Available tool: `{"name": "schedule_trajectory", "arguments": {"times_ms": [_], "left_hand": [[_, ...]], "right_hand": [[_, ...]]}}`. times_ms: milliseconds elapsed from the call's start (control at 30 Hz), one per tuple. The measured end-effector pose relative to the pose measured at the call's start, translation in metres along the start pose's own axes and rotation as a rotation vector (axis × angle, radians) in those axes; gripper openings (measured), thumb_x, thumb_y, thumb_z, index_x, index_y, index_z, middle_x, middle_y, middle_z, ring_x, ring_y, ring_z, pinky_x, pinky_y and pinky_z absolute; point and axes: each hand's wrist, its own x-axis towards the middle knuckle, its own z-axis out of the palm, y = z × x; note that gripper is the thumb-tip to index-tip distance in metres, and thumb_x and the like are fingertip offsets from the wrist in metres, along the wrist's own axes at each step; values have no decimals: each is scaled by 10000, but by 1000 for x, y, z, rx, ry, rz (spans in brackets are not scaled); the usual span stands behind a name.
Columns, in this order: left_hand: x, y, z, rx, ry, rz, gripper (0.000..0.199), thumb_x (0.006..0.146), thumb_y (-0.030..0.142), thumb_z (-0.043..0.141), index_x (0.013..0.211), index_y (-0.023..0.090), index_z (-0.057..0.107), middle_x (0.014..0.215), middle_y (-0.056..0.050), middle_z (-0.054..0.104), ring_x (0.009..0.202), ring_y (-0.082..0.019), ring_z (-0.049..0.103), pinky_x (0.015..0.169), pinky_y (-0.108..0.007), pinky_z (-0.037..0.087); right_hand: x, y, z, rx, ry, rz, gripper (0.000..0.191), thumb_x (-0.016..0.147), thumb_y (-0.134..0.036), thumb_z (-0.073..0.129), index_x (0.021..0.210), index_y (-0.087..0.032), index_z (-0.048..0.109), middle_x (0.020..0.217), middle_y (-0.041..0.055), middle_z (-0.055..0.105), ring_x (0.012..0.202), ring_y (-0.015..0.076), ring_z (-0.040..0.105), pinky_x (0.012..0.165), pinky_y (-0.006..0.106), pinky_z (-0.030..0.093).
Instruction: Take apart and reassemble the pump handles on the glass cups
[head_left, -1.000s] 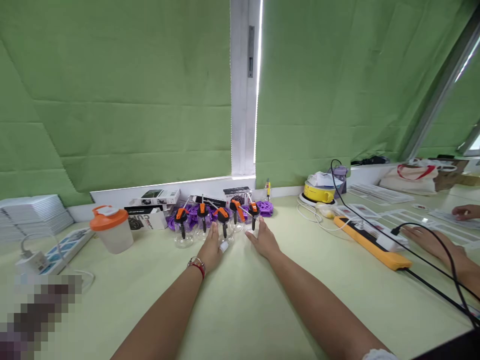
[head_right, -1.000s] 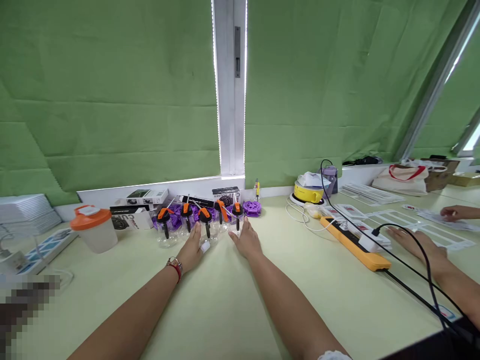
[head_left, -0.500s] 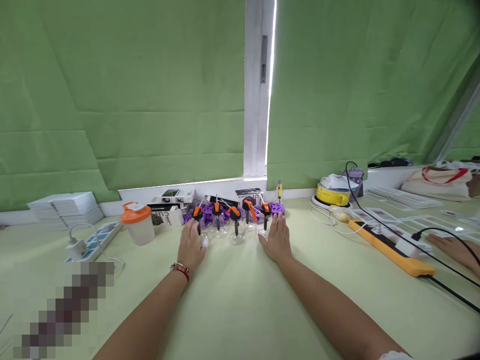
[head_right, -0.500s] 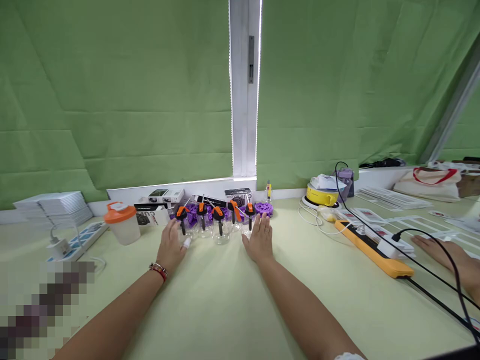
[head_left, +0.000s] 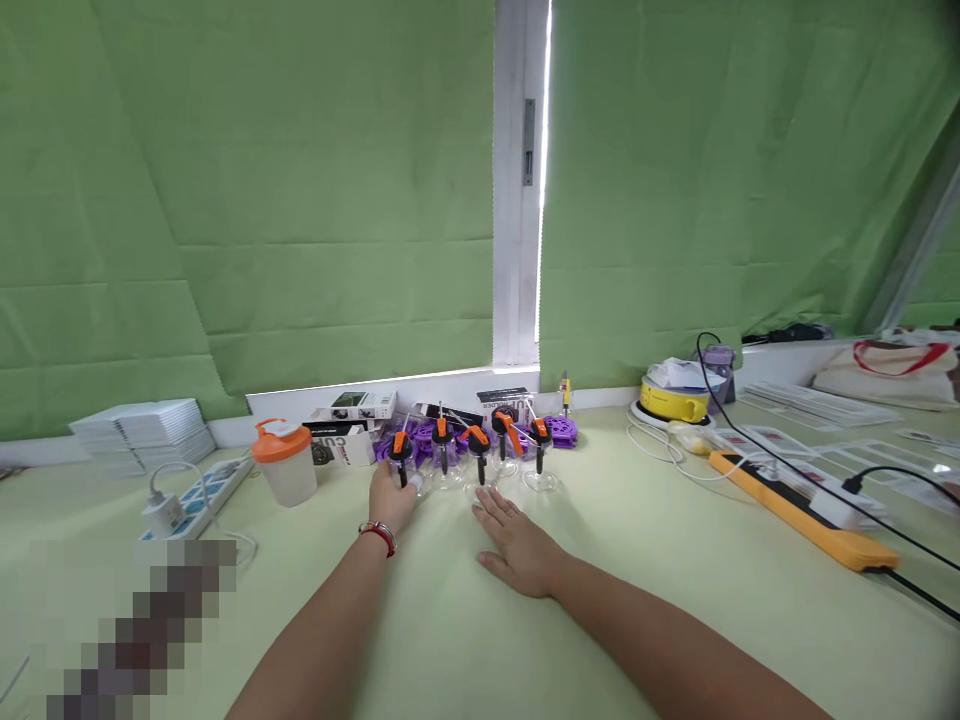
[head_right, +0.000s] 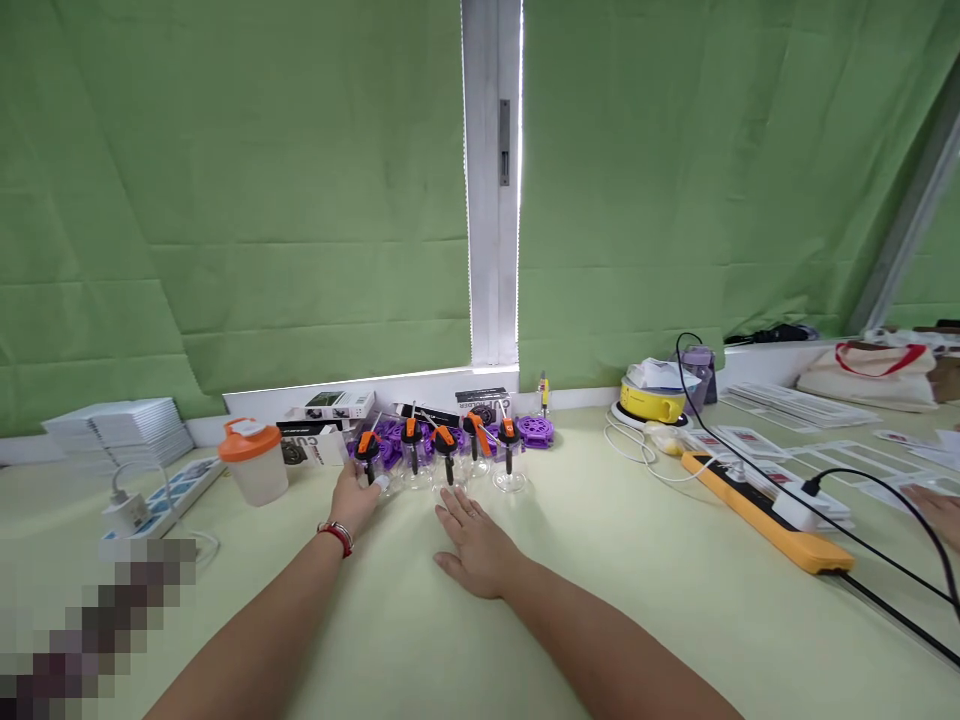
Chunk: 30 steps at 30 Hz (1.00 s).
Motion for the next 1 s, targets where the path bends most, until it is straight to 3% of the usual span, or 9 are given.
{"name": "schedule_trajectory", "arguments": {"times_ms": [200, 367, 433, 500, 567, 633, 733, 833, 1000], "left_hand": [[-22, 6, -32, -76, -45, -145, 280, 544, 186, 617, 817, 190, 556, 754, -26, 601, 711, -189, 567, 610, -283, 425], [-56, 26, -59, -297, -312, -211, 221, 509, 179, 573, 728, 150, 590, 724, -36, 622, 707, -181, 594, 673, -301, 477], [-72, 34, -68, -565, -543, -298, 265, 491, 160, 596, 755, 143, 610, 767, -48, 642, 775, -200, 612, 747, -321, 481], [-88, 40, -74, -712, -740, -386, 334, 495, 150, 612, 829, 144, 625, 801, -62, 656, 800, -221, 626, 765, -344, 481], [-100, 44, -77, -766, -879, -467, 398, 519, 151, 616, 917, 159, 616, 808, -71, 660, 787, -245, 640, 744, -380, 487], [-108, 47, -78, -772, -964, -504, 437, 523, 143, 621, 959, 171, 593, 794, -73, 657, 762, -261, 651, 711, -399, 494], [-116, 49, -75, -775, -960, -527, 448, 570, 192, 656, 1006, 197, 552, 790, -60, 652, 743, -253, 658, 686, -390, 506], [-119, 54, -66, -728, -815, -583, 376, 698, 370, 652, 1019, 226, 519, 727, -30, 634, 630, -205, 632, 605, -367, 515], [-115, 55, -46, -654, -713, -769, 307, 751, 469, 588, 691, 183, 495, 511, -5, 538, 417, -146, 506, 463, -313, 471]], "right_hand": [[2, 6, -1, 131, -76, 30, 668, 904, -514, 349, 1443, -124, 295, 1544, 116, 97, 1423, 286, 13, 1143, 468, 105], [3, -2, -5, 458, 111, 102, 630, 882, -522, 414, 1392, -151, 393, 1498, 136, 281, 1390, 270, 222, 1131, 442, 161], [10, -9, -10, 746, 234, 245, 600, 881, -554, 393, 1331, -161, 450, 1349, 152, 497, 1209, 243, 493, 1028, 410, 347], [20, -17, -15, 1051, 312, 410, 564, 872, -590, 376, 1182, -147, 535, 1040, 129, 661, 838, 185, 645, 764, 335, 490], [28, -24, -17, 1260, 336, 539, 494, 850, -599, 411, 949, -145, 576, 718, 51, 643, 524, 118, 556, 509, 255, 429], [32, -30, -17, 1346, 334, 618, 410, 829, -564, 476, 762, -164, 533, 516, -25, 521, 384, 75, 399, 391, 216, 291], [31, -33, -10, 1354, 311, 671, 348, 803, -488, 550, 653, -183, 473, 410, -82, 379, 341, 50, 246, 368, 206, 168], [26, -34, 0, 1351, 308, 667, 312, 776, -428, 593, 633, -185, 459, 408, -91, 363, 357, 46, 228, 385, 203, 155], [24, -35, 10, 1329, 397, 576, 227, 744, -355, 638, 689, -173, 514, 468, -79, 435, 430, 54, 327, 434, 191, 243]]}}
